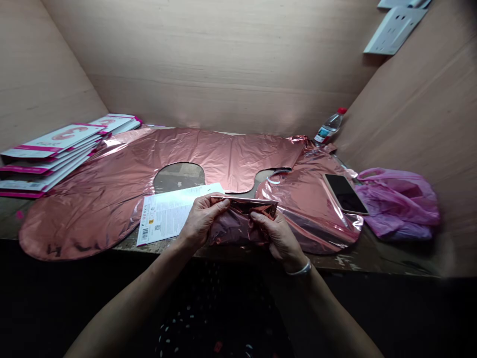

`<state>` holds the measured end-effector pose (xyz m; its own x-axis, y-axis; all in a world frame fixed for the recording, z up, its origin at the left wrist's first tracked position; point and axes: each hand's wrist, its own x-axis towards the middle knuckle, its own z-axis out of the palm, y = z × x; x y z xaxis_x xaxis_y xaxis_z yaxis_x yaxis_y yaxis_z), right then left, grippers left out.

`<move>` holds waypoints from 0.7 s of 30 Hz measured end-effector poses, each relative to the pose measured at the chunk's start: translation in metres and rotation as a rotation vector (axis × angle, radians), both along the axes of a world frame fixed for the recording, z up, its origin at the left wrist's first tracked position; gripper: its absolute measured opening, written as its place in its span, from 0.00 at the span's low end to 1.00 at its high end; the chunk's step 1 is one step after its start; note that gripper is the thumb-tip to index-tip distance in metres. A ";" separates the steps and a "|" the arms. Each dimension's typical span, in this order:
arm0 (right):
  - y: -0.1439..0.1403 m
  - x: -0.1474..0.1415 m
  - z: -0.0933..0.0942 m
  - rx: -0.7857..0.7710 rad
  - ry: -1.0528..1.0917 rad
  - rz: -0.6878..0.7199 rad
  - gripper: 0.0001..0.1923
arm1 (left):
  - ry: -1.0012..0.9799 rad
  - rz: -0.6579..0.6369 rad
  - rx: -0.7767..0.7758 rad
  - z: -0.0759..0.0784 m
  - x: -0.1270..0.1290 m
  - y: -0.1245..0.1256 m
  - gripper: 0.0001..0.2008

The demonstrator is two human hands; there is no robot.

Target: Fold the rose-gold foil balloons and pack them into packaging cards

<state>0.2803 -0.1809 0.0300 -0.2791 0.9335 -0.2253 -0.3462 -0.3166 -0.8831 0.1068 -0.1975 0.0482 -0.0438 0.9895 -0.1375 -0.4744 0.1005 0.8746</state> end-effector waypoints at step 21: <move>0.041 0.048 0.030 -0.073 -0.135 -0.062 0.19 | 1.658 -0.037 0.158 -0.021 -0.097 0.038 0.35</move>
